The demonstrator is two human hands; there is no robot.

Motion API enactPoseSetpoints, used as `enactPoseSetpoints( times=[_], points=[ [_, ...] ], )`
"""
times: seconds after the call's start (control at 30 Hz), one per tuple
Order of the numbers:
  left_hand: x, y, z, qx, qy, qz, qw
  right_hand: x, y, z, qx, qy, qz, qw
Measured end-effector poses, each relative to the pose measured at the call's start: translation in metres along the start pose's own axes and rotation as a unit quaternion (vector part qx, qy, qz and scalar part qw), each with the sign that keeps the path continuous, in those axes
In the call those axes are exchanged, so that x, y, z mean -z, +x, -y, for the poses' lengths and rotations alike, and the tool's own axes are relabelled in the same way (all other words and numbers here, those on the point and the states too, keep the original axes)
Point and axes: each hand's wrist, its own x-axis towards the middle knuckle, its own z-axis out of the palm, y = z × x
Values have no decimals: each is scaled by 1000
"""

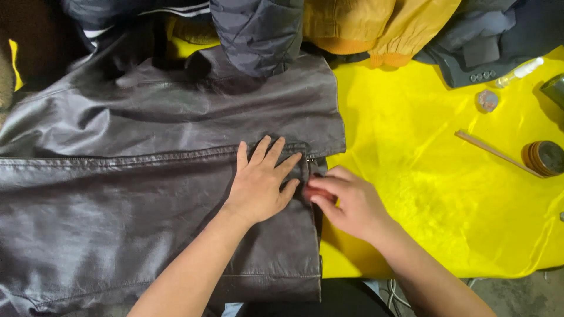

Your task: The person cleans a dark leather jacket laid out on a yellow surface using a small reddish sponge. They rub the sponge along the seams and edges of the jacket, occasionally picking up a small white bottle to apply liquid to the sponge before continuing to wipe the leather surface.

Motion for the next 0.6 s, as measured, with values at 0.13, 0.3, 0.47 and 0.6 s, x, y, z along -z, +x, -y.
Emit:
enactPoseSetpoints(
  times=[0.13, 0.3, 0.47, 0.6],
  points=[
    [-2, 0, 3, -9, 12, -13, 1000, -9, -23, 19, 8, 25, 15, 1000],
    [-15, 3, 10, -44, 58, -62, 995, 17, -47, 45, 51, 114, 97, 987],
    [-14, 1, 6, -40, 67, -77, 994, 17, -61, 35, 15, 214, 61, 975],
    [-16, 0, 9, -57, 64, -111, 990, 4, -71, 40, 53, 114, 11, 992]
  ],
)
